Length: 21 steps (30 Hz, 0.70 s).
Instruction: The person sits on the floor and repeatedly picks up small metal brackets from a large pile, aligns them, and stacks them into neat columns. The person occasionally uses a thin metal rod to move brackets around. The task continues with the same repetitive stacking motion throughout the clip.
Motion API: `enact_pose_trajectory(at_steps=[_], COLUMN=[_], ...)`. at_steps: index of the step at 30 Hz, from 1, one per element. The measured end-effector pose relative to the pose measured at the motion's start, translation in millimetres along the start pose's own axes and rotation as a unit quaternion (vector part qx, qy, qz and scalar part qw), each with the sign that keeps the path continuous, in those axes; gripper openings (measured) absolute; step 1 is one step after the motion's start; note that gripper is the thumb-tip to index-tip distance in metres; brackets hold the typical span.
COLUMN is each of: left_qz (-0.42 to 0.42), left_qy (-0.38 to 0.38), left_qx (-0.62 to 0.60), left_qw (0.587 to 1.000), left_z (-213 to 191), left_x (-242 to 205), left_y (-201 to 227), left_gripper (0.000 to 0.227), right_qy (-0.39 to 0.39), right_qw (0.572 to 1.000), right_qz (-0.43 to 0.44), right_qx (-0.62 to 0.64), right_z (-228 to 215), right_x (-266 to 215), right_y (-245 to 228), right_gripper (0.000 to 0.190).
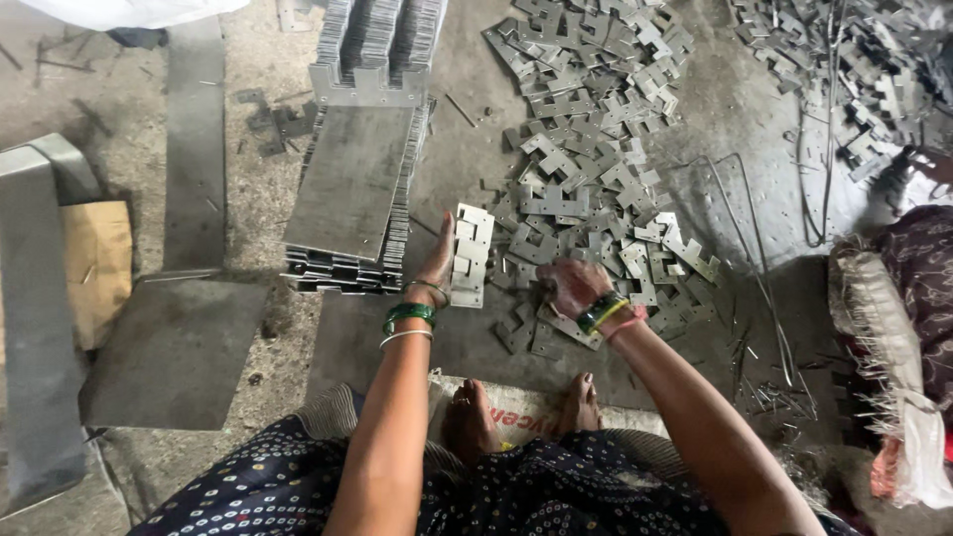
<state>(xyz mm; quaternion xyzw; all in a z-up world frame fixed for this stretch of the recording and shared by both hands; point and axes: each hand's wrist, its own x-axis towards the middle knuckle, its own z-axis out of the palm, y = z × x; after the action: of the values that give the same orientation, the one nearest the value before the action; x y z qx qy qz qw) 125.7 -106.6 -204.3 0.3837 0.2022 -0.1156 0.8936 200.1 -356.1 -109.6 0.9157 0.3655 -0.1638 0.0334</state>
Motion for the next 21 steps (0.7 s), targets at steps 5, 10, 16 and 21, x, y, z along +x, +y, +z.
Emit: enact_pose_trajectory(at_steps=[5, 10, 16, 21], left_qz=[0.044, 0.087, 0.027, 0.028], left_qy=[-0.018, 0.021, 0.025, 0.100], left_qx=[0.106, 0.183, 0.089, 0.185], left_qw=[0.993, 0.979, 0.995, 0.977], left_z=[-5.1, 11.2, 20.6, 8.3], left_x=[7.0, -5.8, -22.4, 0.4], left_y=[-5.9, 1.8, -4.9, -20.7], left_gripper=[0.114, 0.113, 0.112, 0.111], right_qy=[0.303, 0.142, 0.263, 0.128], right_qw=[0.915, 0.977, 0.939, 0.982], right_qz=[-0.261, -0.126, -0.215, 0.062], right_qx=[-0.054, -0.101, -0.045, 0.122], right_z=[-41.7, -2.7, 37.3, 13.3], right_x=[-41.1, -33.6, -34.2, 0.3], right_y=[9.6, 23.6, 46.0, 48.5], right_gripper=[0.041, 0.067, 0.045, 0.040])
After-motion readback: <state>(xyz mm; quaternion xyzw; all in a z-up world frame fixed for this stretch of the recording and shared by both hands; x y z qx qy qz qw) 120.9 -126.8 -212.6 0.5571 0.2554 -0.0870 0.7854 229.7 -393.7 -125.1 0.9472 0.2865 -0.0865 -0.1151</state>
